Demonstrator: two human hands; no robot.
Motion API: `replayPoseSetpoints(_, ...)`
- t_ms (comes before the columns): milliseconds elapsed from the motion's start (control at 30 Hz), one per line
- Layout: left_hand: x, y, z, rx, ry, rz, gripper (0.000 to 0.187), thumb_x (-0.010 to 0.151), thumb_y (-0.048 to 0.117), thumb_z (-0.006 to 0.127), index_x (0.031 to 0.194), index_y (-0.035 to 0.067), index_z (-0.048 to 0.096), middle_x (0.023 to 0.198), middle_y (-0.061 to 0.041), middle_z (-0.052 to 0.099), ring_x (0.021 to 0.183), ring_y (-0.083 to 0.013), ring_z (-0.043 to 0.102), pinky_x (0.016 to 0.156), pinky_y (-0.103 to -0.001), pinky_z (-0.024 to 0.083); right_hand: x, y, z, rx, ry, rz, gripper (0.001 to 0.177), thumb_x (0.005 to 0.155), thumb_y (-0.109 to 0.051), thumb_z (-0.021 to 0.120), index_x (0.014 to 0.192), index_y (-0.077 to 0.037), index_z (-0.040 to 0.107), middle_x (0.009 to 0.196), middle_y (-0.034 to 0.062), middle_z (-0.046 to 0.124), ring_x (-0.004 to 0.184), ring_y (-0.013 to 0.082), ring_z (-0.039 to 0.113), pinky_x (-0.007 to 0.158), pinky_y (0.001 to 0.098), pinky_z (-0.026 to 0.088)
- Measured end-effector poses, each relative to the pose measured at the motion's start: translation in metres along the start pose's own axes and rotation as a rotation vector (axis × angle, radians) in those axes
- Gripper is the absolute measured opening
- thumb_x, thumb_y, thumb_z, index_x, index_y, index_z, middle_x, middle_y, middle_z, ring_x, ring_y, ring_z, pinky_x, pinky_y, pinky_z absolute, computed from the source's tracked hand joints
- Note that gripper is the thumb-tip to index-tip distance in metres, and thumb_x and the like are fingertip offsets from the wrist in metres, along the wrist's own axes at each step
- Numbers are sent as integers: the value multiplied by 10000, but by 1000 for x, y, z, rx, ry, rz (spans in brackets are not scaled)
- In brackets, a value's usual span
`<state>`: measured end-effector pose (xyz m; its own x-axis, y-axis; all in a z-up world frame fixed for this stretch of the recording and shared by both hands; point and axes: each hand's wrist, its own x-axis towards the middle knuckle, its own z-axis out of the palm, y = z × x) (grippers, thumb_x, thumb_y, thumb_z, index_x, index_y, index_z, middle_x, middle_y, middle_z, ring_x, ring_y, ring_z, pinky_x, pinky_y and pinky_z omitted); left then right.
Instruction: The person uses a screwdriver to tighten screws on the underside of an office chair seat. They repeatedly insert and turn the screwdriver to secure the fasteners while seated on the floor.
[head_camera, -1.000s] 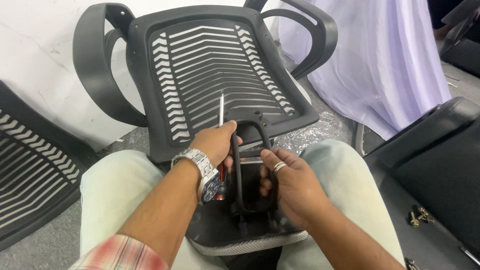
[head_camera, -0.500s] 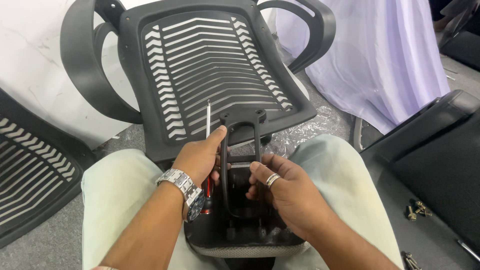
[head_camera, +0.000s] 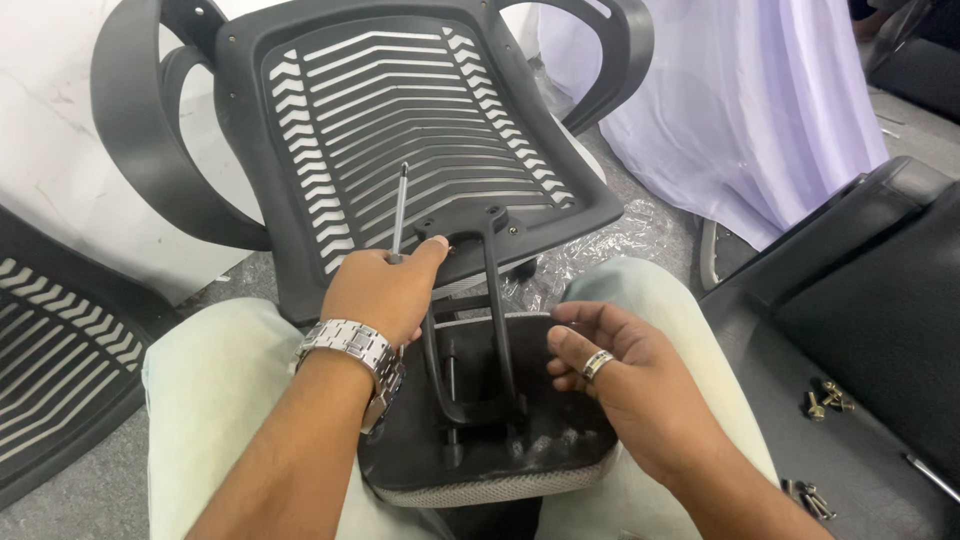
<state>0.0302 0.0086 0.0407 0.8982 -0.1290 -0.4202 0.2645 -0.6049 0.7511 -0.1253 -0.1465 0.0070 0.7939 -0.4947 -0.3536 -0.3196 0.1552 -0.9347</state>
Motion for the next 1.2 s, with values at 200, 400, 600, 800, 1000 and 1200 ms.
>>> replayPoseSetpoints(200, -12, 0, 8, 198, 254, 357, 470, 830, 465, 691, 1071, 63, 720, 928, -155, 736, 918, -328, 690, 865, -453, 535, -7, 11, -36, 159, 83, -14, 284, 931, -131, 627, 1158, 34, 671, 909, 74, 669, 812, 166, 629, 762, 304, 547)
replayPoseSetpoints(400, -29, 22, 51, -46, 65, 522, 276, 882, 313, 633, 991, 76, 723, 820, -93, 733, 755, -259, 722, 743, -414, 578, -7, 21, -67, 381, 135, -88, 204, 980, -103, 599, 1124, 40, 629, 917, 92, 638, 836, 180, 625, 770, 314, 540)
replayPoseSetpoints(600, -44, 37, 113, -832, -941, -126, 218, 911, 68, 624, 1090, -56, 645, 847, -174, 658, 725, -250, 704, 573, -381, 623, -6, 28, -95, 468, 249, -126, 182, 1012, -96, 532, 1098, 39, 620, 976, 100, 666, 871, 182, 646, 807, 320, 556)
replayPoseSetpoints(800, -53, 47, 179, -760, -1016, -228, 353, 924, 103, 562, 1243, -48, 577, 1124, -209, 605, 1009, -335, 684, 693, -493, 652, -12, 42, -129, 517, 403, -171, 133, 1055, -81, 526, 1105, 12, 607, 993, 103, 643, 882, 187, 648, 797, 327, 556)
replayPoseSetpoints(1000, -63, 57, 237, -729, -1123, -267, 418, 856, -25, 497, 1268, -76, 552, 1207, -240, 562, 1168, -427, 626, 721, -534, 651, -23, 65, -169, 28, 731, -59, 225, 1025, -126, 585, 1170, 33, 651, 1045, 139, 680, 922, 172, 670, 822, 280, 561)
replayPoseSetpoints(1200, -79, 67, 301, -625, -1198, -347, 396, 855, 5, 514, 1237, -84, 569, 1074, -209, 573, 1008, -385, 675, 679, -528, 649, -25, 90, -212, -401, 893, 125, 311, 967, -129, 687, 1241, 16, 666, 1049, 137, 730, 916, 202, 707, 753, 329, 573)
